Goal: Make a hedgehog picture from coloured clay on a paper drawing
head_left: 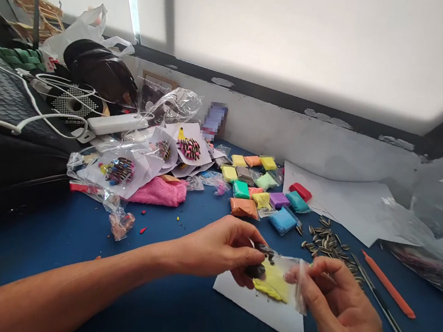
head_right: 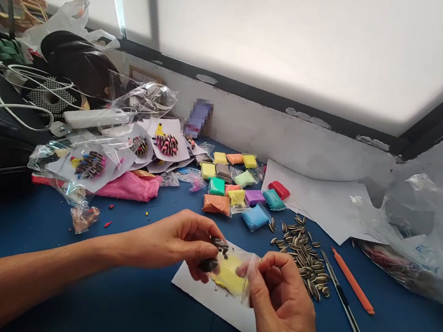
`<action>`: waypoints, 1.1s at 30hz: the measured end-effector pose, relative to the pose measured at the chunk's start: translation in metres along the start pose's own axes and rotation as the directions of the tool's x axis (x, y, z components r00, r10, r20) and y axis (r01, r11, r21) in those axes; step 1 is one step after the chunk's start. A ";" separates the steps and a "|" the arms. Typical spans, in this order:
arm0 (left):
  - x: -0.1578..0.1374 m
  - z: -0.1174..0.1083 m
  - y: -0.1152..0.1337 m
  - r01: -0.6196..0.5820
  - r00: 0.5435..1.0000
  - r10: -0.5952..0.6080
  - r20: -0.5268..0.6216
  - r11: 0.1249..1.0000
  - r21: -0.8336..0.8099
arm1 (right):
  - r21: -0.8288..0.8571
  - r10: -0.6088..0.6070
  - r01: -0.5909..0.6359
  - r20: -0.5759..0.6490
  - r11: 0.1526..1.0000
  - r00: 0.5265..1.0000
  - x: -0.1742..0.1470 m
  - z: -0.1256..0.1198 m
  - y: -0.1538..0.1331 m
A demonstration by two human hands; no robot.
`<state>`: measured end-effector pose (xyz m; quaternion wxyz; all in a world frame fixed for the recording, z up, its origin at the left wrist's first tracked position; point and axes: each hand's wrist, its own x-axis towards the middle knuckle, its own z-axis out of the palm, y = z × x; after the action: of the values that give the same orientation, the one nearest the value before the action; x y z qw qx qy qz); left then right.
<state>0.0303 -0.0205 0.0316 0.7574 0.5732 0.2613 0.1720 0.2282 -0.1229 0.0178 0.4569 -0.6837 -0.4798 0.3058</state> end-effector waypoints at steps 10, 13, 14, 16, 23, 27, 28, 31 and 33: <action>0.002 0.002 -0.009 -0.033 0.998 0.033 -0.044 0.999 -0.002 | -0.136 -0.155 0.167 0.096 0.977 0.983 -0.007 0.002 -0.012; 0.003 0.001 -0.010 -0.059 0.998 0.058 -0.038 0.998 -0.030 | -0.080 -0.113 0.131 0.200 0.988 0.973 -0.008 0.007 -0.011; 0.004 0.000 -0.009 -0.070 0.997 0.068 -0.031 0.997 -0.043 | -0.054 -0.102 0.117 0.222 0.992 0.970 -0.008 0.009 -0.010; 0.004 -0.001 -0.008 -0.076 0.997 0.076 -0.008 0.995 -0.058 | -0.023 -0.108 0.115 0.215 0.993 0.971 -0.006 0.010 -0.007; 0.003 0.002 -0.009 -0.085 0.996 0.086 0.023 0.995 -0.053 | -0.087 -0.238 0.249 0.118 0.965 0.964 0.003 0.001 0.007; 0.003 0.002 -0.008 -0.080 0.996 0.083 0.035 0.993 -0.089 | -0.161 -0.299 0.313 0.104 0.936 0.948 0.003 -0.003 0.008; 0.003 0.002 -0.008 -0.072 0.996 0.076 0.040 0.992 -0.101 | -0.159 -0.301 0.317 0.116 0.935 0.946 0.003 -0.003 0.006; 0.003 0.002 -0.011 -0.054 0.997 0.060 0.044 0.992 -0.116 | -0.153 -0.271 0.303 0.199 0.941 0.942 0.004 -0.001 0.000; 0.003 0.002 -0.013 -0.046 0.996 0.053 0.067 0.993 -0.112 | -0.131 -0.248 0.282 0.231 0.950 0.941 0.005 0.002 -0.002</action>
<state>0.0336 -0.0241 0.0192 0.7921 0.5425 0.2103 0.1846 0.2278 -0.1178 0.0191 0.3830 -0.6112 -0.6369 0.2723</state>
